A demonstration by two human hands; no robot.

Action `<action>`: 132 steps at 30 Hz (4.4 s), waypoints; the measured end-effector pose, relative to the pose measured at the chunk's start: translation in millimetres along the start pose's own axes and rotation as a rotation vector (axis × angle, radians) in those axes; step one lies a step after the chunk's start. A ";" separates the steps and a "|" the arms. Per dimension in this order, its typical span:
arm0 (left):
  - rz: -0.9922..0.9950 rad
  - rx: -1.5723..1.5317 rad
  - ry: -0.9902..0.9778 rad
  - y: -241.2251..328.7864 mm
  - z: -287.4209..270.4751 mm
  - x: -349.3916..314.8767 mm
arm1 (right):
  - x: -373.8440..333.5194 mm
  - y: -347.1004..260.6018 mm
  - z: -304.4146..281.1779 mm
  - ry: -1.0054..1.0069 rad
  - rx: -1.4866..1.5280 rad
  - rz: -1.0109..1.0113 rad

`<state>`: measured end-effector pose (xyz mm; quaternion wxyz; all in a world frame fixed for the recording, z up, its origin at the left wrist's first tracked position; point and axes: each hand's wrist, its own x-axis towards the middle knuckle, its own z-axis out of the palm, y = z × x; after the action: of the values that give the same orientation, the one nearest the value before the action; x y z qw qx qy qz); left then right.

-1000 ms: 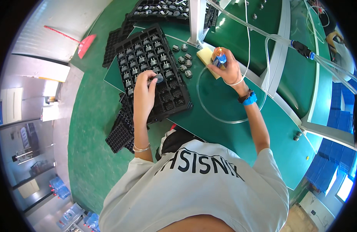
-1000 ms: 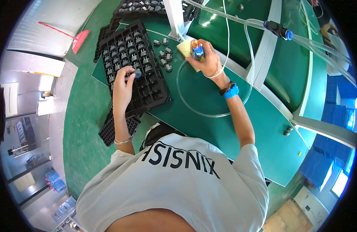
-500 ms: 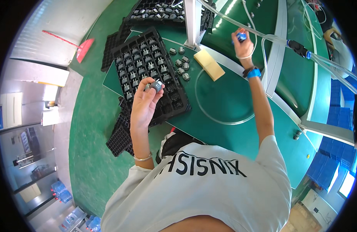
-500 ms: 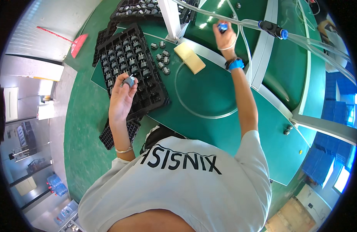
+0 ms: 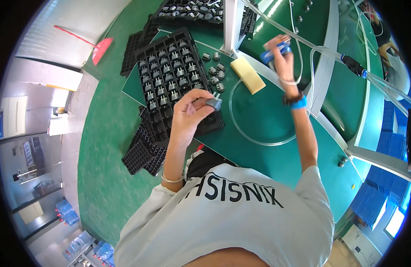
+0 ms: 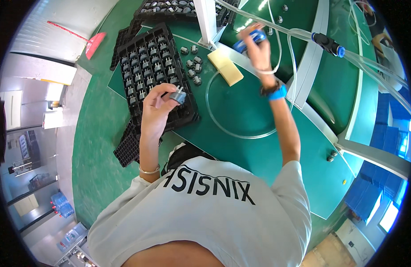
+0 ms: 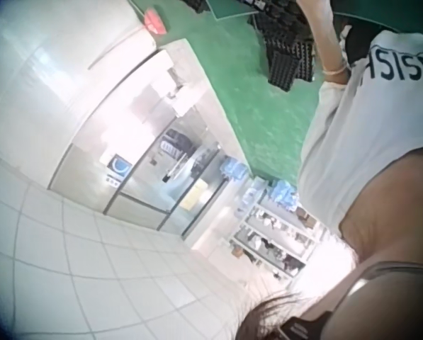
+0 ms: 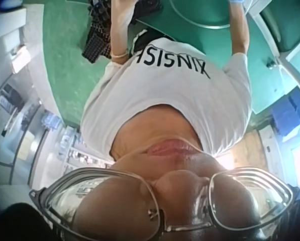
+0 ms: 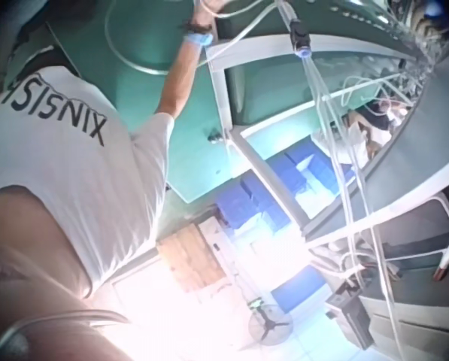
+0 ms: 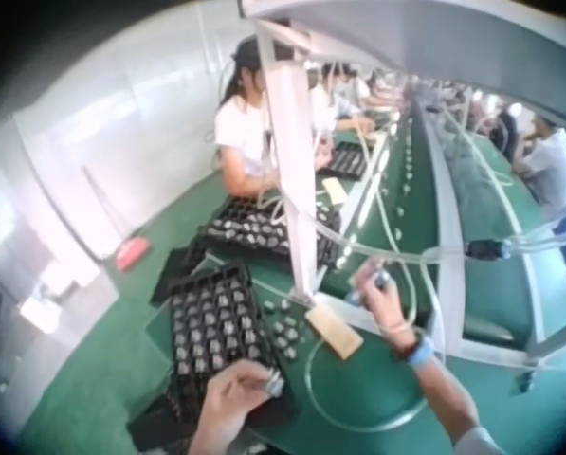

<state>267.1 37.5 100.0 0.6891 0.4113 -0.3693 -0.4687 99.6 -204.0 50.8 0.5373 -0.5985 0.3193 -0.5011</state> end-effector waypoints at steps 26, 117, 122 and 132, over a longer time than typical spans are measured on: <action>0.200 0.919 0.253 -8.2 -15.8 14.4 | -71.0 -2.6 11.1 -0.298 -0.094 0.131; -0.127 0.319 0.088 -13.5 -23.6 -0.7 | -58.4 5.8 26.6 -0.125 -0.780 -0.232; -0.132 0.323 0.095 -12.2 -22.1 -0.3 | -57.9 7.6 31.7 -0.029 -0.858 -0.247; -0.143 0.315 0.069 -13.6 -20.0 -1.8 | -62.9 6.3 32.9 -0.040 -0.872 -0.232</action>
<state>279.8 40.6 79.6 0.5931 0.5554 -0.3840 -0.4385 113.1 -136.8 31.1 0.1813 -0.8104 0.4209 -0.3651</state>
